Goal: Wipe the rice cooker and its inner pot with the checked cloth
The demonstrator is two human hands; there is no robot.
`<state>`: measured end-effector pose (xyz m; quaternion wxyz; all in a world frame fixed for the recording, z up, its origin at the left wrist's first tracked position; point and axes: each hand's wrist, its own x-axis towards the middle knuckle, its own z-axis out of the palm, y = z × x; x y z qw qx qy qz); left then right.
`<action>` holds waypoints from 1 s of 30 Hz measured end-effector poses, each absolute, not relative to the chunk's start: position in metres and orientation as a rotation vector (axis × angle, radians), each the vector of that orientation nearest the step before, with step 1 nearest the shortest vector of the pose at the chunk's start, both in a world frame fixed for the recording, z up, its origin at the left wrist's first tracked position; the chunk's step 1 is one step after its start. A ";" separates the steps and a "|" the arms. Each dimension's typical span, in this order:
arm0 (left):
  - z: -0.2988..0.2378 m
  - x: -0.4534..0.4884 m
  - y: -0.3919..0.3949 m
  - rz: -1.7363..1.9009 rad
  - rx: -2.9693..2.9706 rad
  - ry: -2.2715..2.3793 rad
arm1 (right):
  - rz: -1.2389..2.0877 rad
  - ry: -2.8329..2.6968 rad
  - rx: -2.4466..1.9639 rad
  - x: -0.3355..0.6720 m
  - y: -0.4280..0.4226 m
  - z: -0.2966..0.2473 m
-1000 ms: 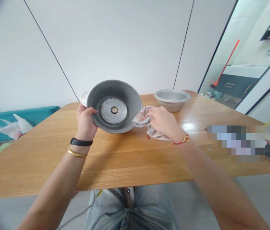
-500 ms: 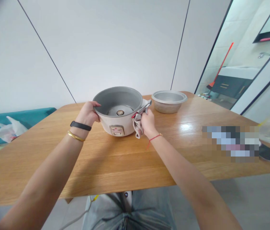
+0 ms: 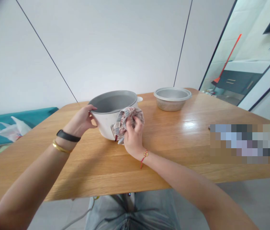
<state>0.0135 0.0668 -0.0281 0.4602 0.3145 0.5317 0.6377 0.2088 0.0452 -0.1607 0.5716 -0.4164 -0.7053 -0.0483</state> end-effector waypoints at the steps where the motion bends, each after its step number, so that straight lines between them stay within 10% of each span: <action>1: -0.031 0.012 0.052 1.531 0.827 1.311 | -0.111 -1.647 -0.967 0.217 0.051 -0.161; 13: -0.026 -0.042 0.049 1.077 2.559 1.485 | 0.394 -1.436 -1.013 0.276 0.160 -0.136; 30: -0.012 0.081 0.111 0.886 2.515 1.564 | 0.086 -1.570 -1.027 0.202 0.087 -0.180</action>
